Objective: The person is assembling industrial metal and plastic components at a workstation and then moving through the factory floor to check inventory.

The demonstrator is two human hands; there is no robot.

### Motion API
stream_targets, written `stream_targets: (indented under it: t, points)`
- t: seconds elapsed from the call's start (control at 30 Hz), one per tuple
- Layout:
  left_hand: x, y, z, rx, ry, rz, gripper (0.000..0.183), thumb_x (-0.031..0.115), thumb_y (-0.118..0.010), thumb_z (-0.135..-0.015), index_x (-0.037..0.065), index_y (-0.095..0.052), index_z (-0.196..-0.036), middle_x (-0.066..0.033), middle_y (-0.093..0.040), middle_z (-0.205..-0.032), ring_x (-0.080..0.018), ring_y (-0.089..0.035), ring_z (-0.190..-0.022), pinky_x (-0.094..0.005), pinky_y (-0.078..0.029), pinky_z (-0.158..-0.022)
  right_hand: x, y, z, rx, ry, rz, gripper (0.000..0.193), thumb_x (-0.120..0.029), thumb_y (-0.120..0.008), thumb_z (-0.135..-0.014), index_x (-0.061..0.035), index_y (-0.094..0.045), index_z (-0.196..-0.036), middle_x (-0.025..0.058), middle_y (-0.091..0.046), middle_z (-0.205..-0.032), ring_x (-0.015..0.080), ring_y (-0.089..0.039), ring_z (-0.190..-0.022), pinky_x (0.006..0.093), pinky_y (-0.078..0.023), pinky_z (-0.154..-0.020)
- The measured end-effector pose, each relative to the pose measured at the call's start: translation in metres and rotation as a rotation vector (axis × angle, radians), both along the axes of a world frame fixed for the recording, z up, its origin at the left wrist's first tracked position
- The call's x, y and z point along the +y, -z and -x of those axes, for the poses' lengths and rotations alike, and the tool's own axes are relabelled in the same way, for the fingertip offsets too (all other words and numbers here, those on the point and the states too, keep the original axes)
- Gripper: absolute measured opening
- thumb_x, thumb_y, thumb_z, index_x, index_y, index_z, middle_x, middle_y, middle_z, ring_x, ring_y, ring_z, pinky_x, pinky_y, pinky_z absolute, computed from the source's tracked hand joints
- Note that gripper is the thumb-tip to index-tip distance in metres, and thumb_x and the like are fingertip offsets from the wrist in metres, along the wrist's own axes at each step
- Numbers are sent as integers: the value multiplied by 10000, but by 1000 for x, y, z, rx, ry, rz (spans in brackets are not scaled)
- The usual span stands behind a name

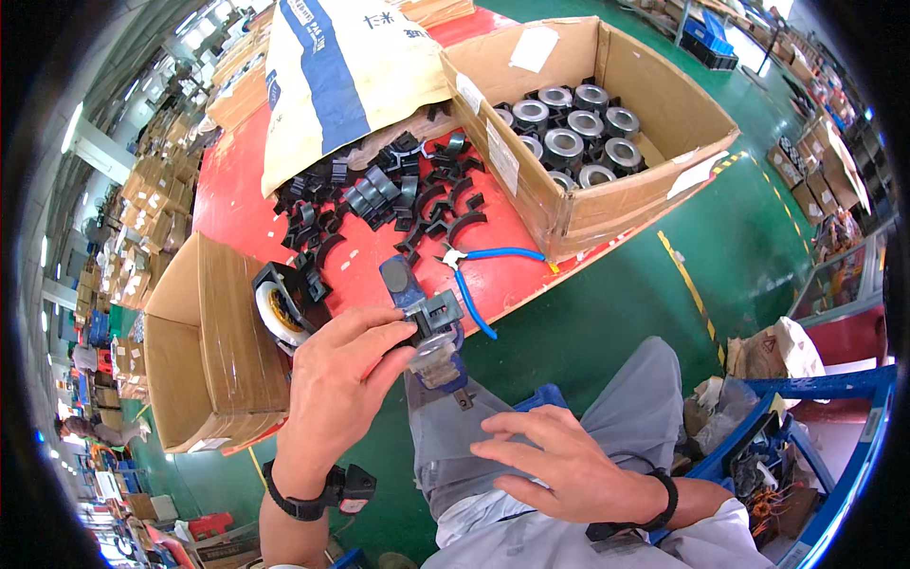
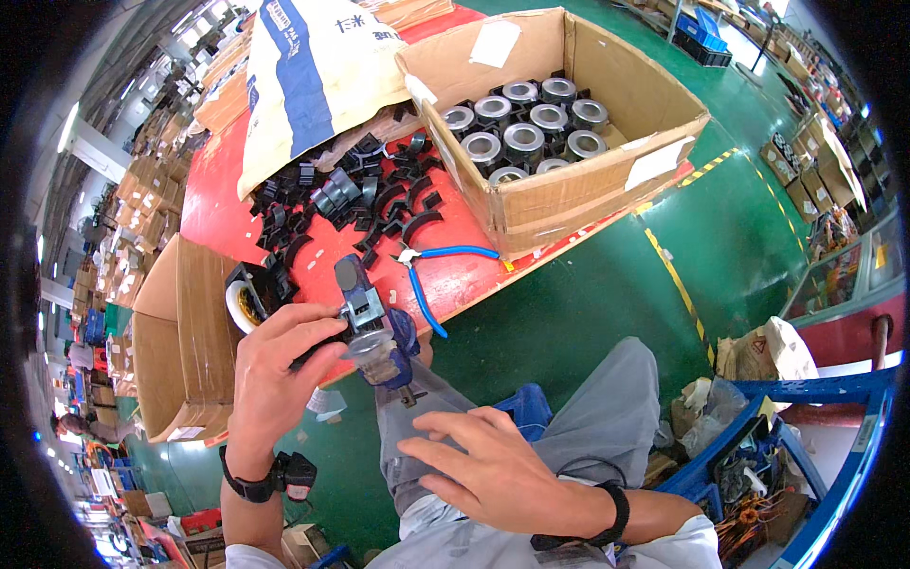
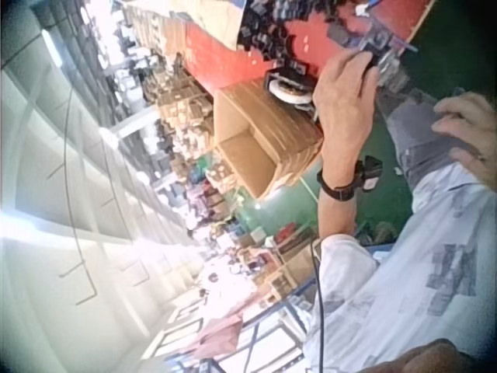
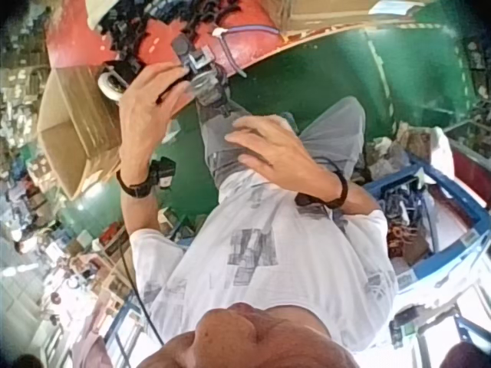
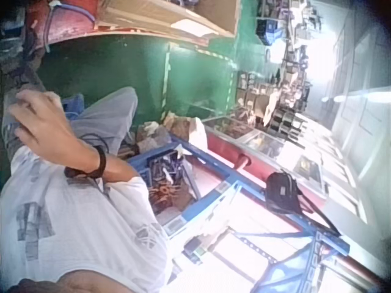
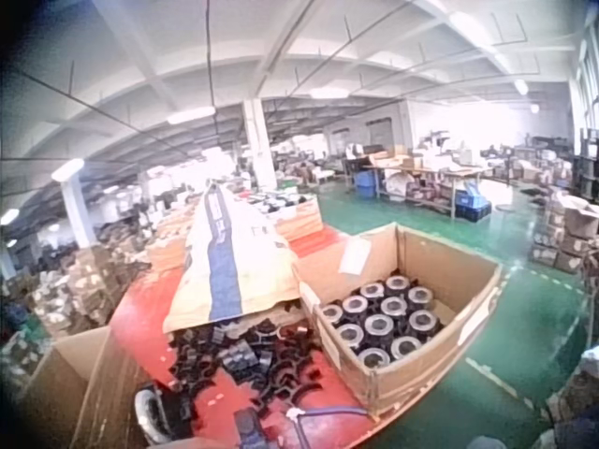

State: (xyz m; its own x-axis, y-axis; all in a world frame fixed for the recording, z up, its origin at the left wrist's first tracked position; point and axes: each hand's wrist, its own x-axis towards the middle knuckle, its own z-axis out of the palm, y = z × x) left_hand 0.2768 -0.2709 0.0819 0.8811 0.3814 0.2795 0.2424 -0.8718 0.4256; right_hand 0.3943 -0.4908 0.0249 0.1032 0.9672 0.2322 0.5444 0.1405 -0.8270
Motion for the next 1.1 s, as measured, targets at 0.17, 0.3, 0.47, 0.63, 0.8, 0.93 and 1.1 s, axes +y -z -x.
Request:
stream_targets:
  t: [0.17,0.3,0.47,0.63,0.8,0.93,1.1]
  points:
    - [0,4,-3,2,18,-4,214,73,-724,-742,36,-684,-948,-101,-660,-965,-290,-642,-850,-363,-520,-728,5,5,5,-1,-32,6,358,-168,-664,-826,-87,-581,-1165,88,-549,-1154,236,-543,-1036,403,-379,-908]
    - [5,4,3,54,64,-3,336,78,-749,-716,49,-664,-1040,-111,-631,-1082,-289,-628,-928,-366,-512,-780,12,9,13,-30,-61,-2,340,-173,-654,-832,-81,-582,-1152,78,-556,-1133,239,-561,-993,389,-394,-882]
    - [7,-9,49,-240,-139,42,528,65,-797,-651,50,-621,-1149,-162,-550,-1244,-294,-581,-1070,-368,-489,-876,27,8,25,8,-134,30,333,-181,-645,-843,-76,-581,-1152,84,-572,-1101,251,-569,-965,383,-411,-849]
    - [-14,56,138,-439,-540,246,253,-14,-662,-737,16,-650,-989,-172,-605,-1156,-293,-565,-1096,-377,-415,-960,77,15,56,69,-220,57,316,-178,-624,-867,-50,-572,-1151,111,-579,-1049,264,-586,-889,388,-446,-783]
    - [-15,101,156,-333,-725,271,210,28,-651,-775,18,-651,-985,-166,-527,-1291,-310,-475,-1225,-398,-333,-1047,170,30,92,318,43,-34,299,-171,-589,-886,13,-563,-1121,155,-569,-936,257,-587,-768,371,-474,-718]
    - [6,115,141,-427,-702,250,205,45,-665,-780,32,-657,-984,-171,-492,-1329,-311,-481,-1214,-397,-354,-1032,238,54,107,306,263,-105,248,-187,-593,-879,44,-623,-963,175,-580,-912,283,-591,-801,377,-469,-740]
    - [20,124,128,-474,-701,383,162,75,-665,-800,28,-670,-955,-176,-498,-1315,-305,-509,-1167,-390,-389,-984,265,67,101,184,197,78,240,-200,-606,-869,32,-668,-868,148,-597,-916,242,-595,-840,344,-468,-729]
